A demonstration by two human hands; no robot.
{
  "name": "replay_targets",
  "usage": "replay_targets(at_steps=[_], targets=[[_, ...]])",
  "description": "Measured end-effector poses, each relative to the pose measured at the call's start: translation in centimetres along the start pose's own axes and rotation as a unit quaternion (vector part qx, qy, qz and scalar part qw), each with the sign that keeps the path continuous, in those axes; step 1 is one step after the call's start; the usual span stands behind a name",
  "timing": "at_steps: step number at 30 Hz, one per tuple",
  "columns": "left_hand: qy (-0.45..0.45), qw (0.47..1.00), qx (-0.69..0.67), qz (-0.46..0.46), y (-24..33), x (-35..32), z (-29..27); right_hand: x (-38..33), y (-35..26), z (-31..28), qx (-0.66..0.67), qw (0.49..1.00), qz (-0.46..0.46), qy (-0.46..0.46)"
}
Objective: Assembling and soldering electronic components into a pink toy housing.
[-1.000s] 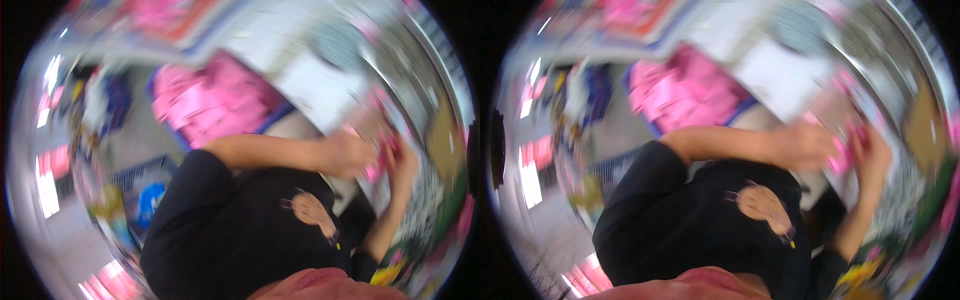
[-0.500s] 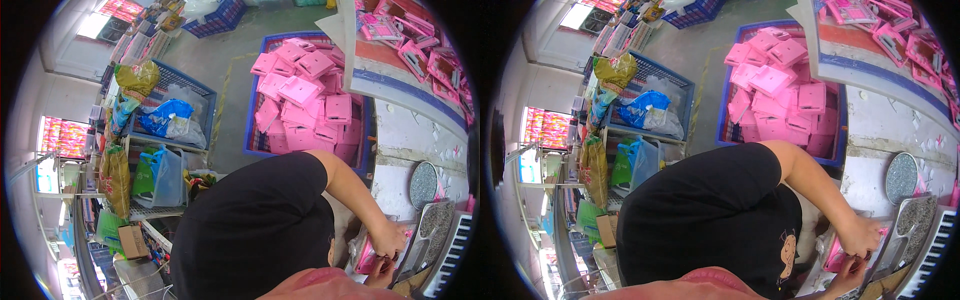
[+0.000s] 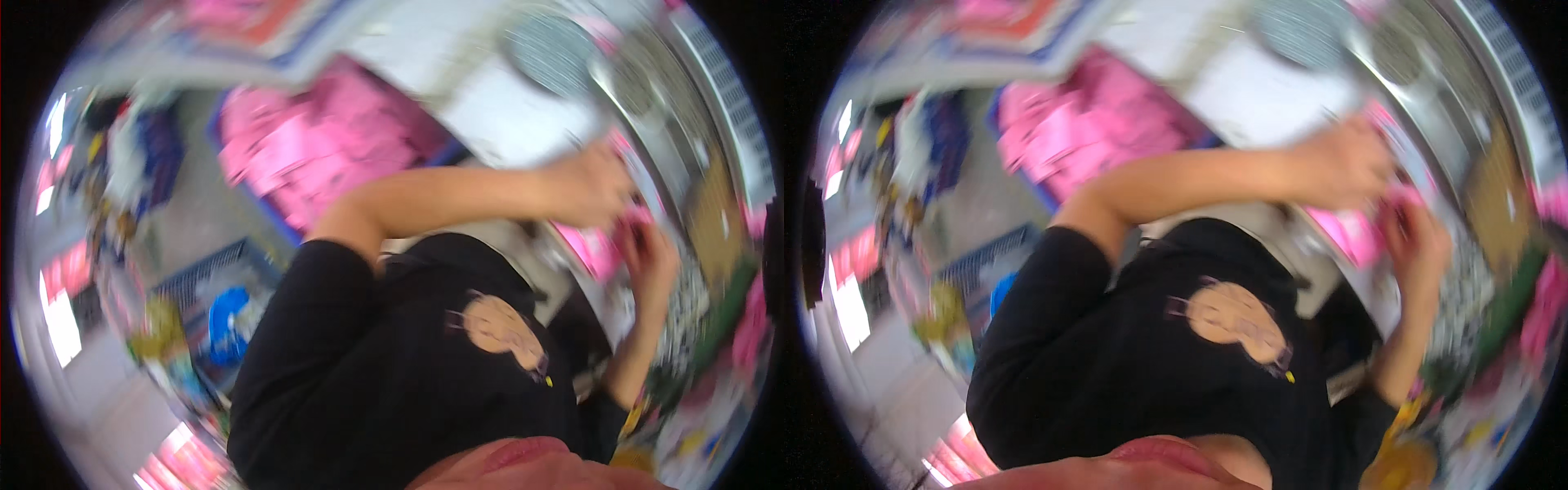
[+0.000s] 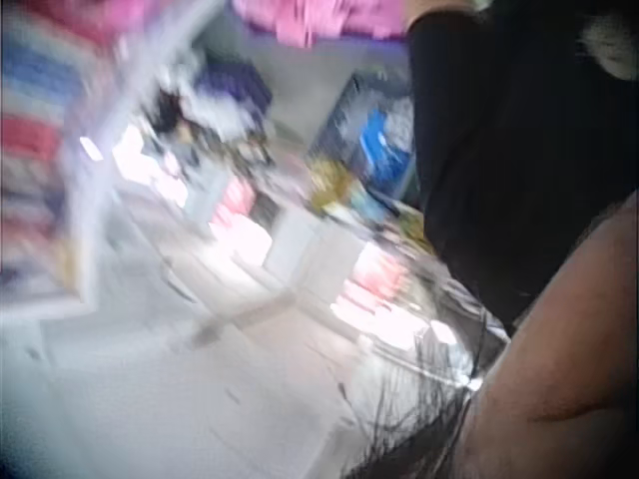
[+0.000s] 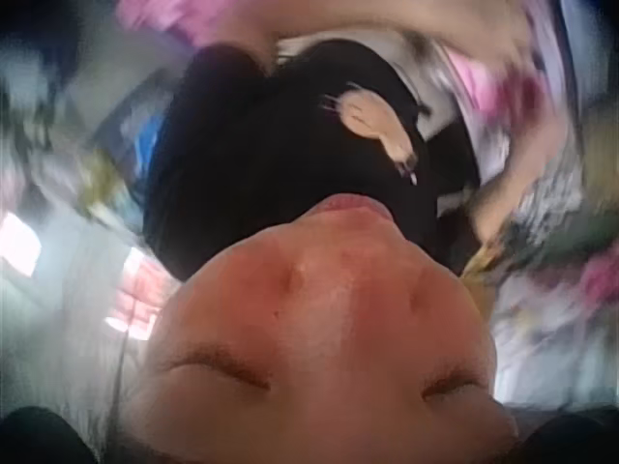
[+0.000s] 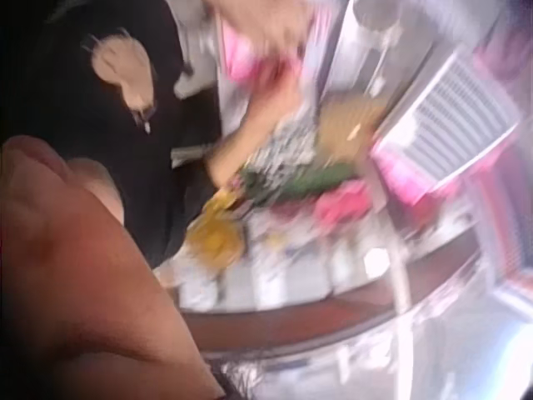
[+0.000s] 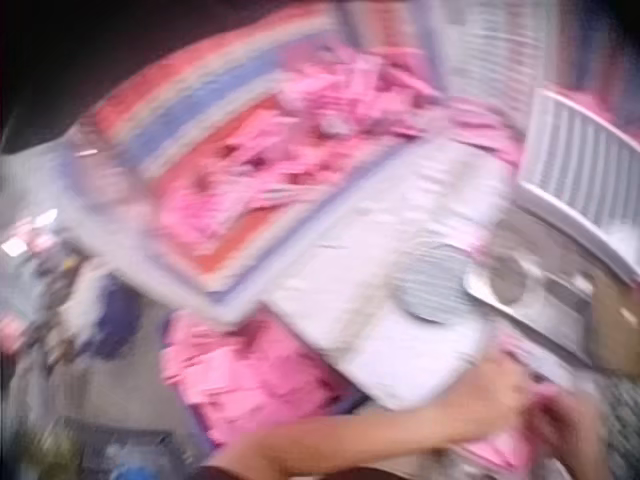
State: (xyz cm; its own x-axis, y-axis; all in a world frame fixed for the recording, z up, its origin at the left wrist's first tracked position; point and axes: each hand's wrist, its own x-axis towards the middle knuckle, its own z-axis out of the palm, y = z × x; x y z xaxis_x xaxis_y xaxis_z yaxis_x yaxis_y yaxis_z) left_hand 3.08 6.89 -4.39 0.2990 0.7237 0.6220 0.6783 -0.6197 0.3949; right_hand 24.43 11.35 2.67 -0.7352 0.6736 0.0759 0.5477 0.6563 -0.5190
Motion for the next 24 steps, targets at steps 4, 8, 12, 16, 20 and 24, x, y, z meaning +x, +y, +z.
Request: replay_targets(at_steps=[4,8,12,16,20,24], targets=[[-0.045,0.998,-0.041,-0.015,0.8,0.9,-1.2,0.4,1.3,-0.8,-0.078,0.993,-0.081,0.031],[-0.045,0.998,-0.051,-0.005,1.2,0.5,-0.8,-0.1,3.1,0.3,-0.101,0.987,-0.104,0.069],[-0.049,0.998,-0.043,-0.015,1.5,-0.1,-1.5,0.4,2.2,0.9,-0.12,0.987,-0.09,0.057],[-0.051,0.998,-0.041,-0.01,1.4,0.1,-1.6,0.8,1.8,0.6,-0.137,0.99,-0.044,0.011],[-0.049,0.998,-0.037,-0.007,1.2,0.1,-1.4,1.5,1.5,-0.4,-0.152,0.987,-0.026,-0.043],[-0.053,0.998,-0.027,-0.016,1.2,0.3,-1.3,1.3,0.8,-2.0,-0.205,0.97,-0.022,-0.125]])
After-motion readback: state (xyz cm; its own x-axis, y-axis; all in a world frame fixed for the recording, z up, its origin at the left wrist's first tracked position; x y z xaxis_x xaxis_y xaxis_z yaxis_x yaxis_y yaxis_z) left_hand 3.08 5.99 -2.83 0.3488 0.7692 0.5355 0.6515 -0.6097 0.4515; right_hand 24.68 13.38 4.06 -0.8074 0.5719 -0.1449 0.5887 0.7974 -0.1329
